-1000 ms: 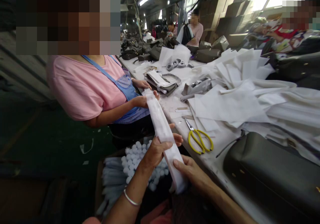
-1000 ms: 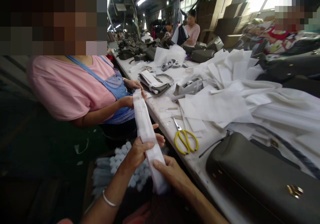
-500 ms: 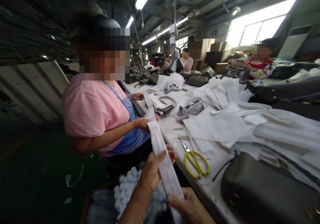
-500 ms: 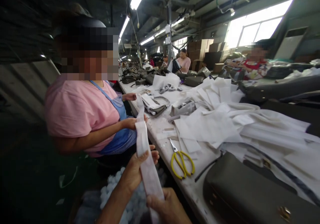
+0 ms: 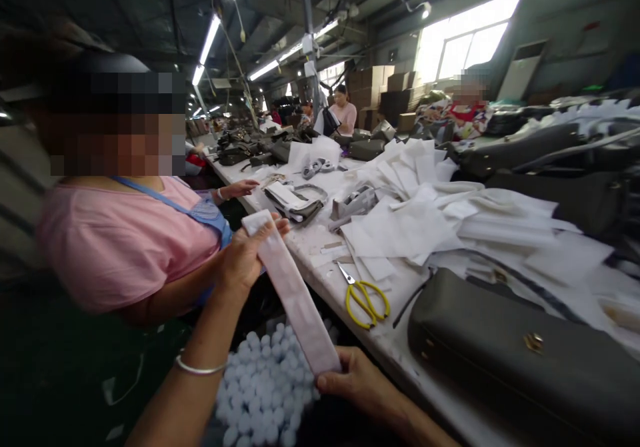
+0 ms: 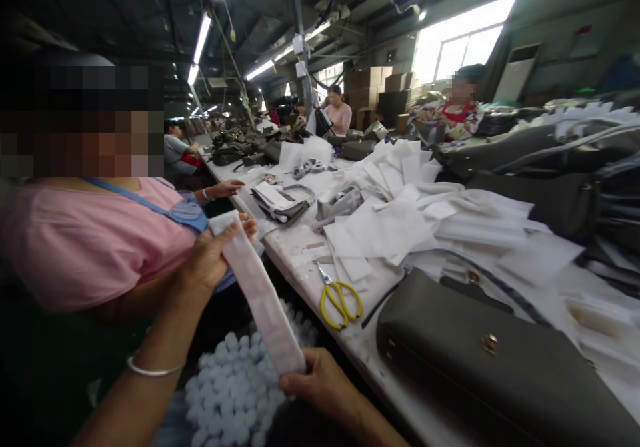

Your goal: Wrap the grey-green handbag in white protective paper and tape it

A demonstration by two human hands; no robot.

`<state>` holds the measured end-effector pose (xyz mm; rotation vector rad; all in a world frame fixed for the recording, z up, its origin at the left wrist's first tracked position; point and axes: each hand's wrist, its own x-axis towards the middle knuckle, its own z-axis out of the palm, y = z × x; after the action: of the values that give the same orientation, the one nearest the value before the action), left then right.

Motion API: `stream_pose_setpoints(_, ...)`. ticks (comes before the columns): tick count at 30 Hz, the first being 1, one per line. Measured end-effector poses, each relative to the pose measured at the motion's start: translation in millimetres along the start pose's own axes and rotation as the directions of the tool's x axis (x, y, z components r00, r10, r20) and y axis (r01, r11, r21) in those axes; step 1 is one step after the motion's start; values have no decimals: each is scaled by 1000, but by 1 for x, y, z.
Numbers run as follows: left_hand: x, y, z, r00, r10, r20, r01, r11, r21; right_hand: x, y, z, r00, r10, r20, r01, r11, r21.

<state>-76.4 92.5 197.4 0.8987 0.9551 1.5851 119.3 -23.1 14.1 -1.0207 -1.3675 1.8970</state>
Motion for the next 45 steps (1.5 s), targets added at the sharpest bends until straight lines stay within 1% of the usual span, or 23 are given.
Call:
stream_pose_setpoints(3, 35, 22, -2, 1000, 30, 9, -30, 999, 22, 1, 4, -6, 987, 80, -139, -104, 979, -175)
stream_pose_setpoints(4, 45, 26, -2, 999, 39, 10, -39, 999, 30, 0, 4, -8, 981, 97, -171, -132, 969, -207)
stream_pose_setpoints(6, 62, 33, -2, 998, 58, -10, -57, 997, 53, -2, 3, -11, 974, 118, -196, -163, 959, -230)
stream_pose_setpoints(9, 77, 36, -1, 995, 85, -44, -82, 994, 71, -5, 1, -14, 967, 140, -214, -188, 956, -225)
stream_pose_setpoints(12, 82, 36, 0, 992, 126, -31, -123, 989, 85, -6, -1, -15, 962, 143, -232, -198, 951, -238)
stream_pose_setpoints(14, 80, 37, -1, 992, 127, -7, -126, 986, 111, -7, -3, -16, 958, 149, -245, -210, 946, -246)
stream_pose_setpoints(17, 74, 39, 0, 996, 84, 31, -88, 982, 169, -9, -9, -16, 951, 169, -259, -233, 942, -241)
stream_pose_setpoints(19, 70, 41, 0, 997, 61, 54, -72, 973, 218, -10, -16, -16, 951, 169, -258, -234, 940, -246)
stream_pose_setpoints(21, 68, 41, -2, 995, 63, 80, -82, 961, 265, -10, -26, -16, 954, 161, -252, -224, 942, -248)
stream_pose_setpoints(25, 60, 37, -10, 989, 79, 128, -117, 940, 319, -11, -49, -18, 975, 90, -201, -138, 962, -236)
stream_pose_setpoints(28, 48, 30, -12, 975, 35, 221, -114, 926, 361, -7, -69, -23, 986, 14, -164, -51, 973, -227)
stream_pose_setpoints(30, 41, 24, -12, 962, -13, 274, -104, 905, 412, 0, -83, -28, 989, -33, -142, -2, 970, -242)
stream_pose_setpoints(34, 37, 10, -17, 952, 14, 304, -147, 895, 421, 25, -117, -40, 984, -134, -115, 93, 947, -308)
stream_pose_setpoints(37, 34, -1, -26, 946, 14, 323, -161, 887, 434, 47, -148, -42, 964, -226, -141, 166, 924, -346)
stream_pose_setpoints(40, 24, -12, -32, 934, -15, 356, -168, 863, 477, 65, -175, -37, 945, -272, -180, 188, 905, -380)
stream_pose_setpoints(42, 13, -19, -34, 926, -9, 378, -197, 842, 503, 75, -183, -29, 948, -279, -154, 214, 916, -340)
stream_pose_setpoints(45, -3, -33, -35, 932, 22, 362, -228, 813, 536, 85, -180, -17, 959, -275, -69, 259, 949, -182)
